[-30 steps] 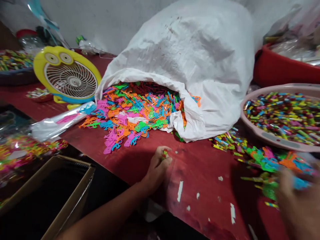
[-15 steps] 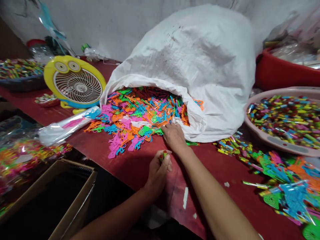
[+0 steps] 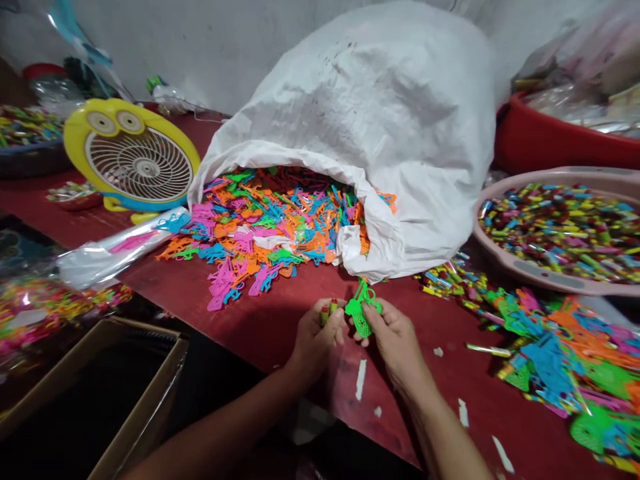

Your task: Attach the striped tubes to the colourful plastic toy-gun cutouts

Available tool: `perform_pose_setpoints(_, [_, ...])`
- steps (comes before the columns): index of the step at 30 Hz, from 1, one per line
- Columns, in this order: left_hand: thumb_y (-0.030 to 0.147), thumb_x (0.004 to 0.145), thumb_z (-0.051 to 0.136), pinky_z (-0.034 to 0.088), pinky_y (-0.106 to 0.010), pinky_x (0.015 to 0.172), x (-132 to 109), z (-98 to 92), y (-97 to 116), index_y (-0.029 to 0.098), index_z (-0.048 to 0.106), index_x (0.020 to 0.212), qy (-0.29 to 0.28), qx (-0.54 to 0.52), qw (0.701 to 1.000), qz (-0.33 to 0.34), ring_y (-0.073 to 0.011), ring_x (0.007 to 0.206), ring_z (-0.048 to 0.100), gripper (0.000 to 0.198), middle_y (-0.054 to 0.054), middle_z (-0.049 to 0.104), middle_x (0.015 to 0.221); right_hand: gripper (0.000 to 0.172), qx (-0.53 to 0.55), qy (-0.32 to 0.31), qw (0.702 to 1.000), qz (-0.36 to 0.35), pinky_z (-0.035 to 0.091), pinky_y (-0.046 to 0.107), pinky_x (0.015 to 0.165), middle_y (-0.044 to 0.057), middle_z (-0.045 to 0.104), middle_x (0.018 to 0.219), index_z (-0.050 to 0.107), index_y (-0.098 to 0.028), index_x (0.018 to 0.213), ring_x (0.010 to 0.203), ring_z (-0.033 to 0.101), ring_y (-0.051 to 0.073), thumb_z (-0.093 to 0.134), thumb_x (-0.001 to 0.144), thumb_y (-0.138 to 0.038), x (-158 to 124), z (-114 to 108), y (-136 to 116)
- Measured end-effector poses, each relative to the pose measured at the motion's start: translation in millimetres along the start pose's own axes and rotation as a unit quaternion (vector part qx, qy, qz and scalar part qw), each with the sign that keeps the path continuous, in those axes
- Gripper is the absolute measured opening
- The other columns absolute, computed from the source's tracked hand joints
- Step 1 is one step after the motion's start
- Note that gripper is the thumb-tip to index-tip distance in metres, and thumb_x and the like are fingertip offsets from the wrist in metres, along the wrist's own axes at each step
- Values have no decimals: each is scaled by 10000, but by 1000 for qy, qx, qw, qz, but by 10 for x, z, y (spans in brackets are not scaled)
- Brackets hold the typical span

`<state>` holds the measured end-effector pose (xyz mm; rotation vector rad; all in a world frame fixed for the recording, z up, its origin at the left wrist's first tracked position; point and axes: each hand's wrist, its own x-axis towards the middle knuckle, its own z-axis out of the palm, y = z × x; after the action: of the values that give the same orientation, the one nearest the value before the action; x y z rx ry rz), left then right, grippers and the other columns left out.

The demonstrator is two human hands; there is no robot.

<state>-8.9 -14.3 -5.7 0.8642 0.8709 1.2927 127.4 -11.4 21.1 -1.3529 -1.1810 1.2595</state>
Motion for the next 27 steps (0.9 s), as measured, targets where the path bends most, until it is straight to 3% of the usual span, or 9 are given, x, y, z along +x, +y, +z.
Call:
perform_pose_setpoints(3, [273, 896, 547, 386, -207, 555, -50, 105, -14, 166, 580, 801, -43, -8, 999, -6, -83, 527, 479, 147, 46, 533, 594, 288, -15, -14, 1000, -15, 473, 229, 528, 22, 637, 726, 637, -186, 870, 597, 566, 133, 637, 879, -473, -151, -97, 32])
perform_pose_setpoints(5, [259, 874, 575, 409, -213, 590, -63, 140, -32, 162, 633, 878, -58, 3, 998, -15, -91, 566, 514, 113, 37, 571, 631, 257, -66, -15, 997, -36, 479, 230, 593, 23, 646, 781, 644, -189, 899, 663, 572, 138, 636, 889, -445, -239, -196, 22])
perform_pose_setpoints(8, [246, 842, 615, 430, -223, 629, -63, 145, -65, 166, 665, 1042, -79, 28, 996, -25, -93, 596, 538, 221, 10, 656, 754, 227, -142, 42, 986, -77, 462, 216, 634, 16, 640, 831, 653, -198, 943, 718, 565, 137, 634, 898, -420, -355, -327, -16])
perform_pose_setpoints(10, [248, 836, 620, 432, -228, 627, -64, 137, -79, 167, 650, 1028, -86, 32, 995, -25, -88, 574, 539, 211, 3, 680, 783, 215, -155, 92, 979, -94, 450, 210, 604, 1, 620, 809, 643, -210, 959, 679, 547, 127, 616, 910, -418, -415, -357, -43])
perform_pose_setpoints(15, [298, 818, 663, 419, -222, 617, -82, 136, -73, 174, 597, 862, -93, 27, 995, -28, -103, 574, 561, 147, 40, 591, 629, 184, -174, 136, 969, -110, 415, 215, 524, -26, 578, 692, 608, -223, 912, 559, 510, 114, 583, 933, -404, -492, -232, -67])
perform_pose_setpoints(27, [275, 829, 634, 421, -221, 627, -95, 121, -40, 189, 604, 850, -70, 74, 995, -12, -116, 604, 554, 93, 40, 566, 632, 211, -299, 151, 930, -149, 382, 270, 559, -11, 547, 643, 530, -241, 816, 579, 503, 155, 513, 962, -393, -489, -114, 6])
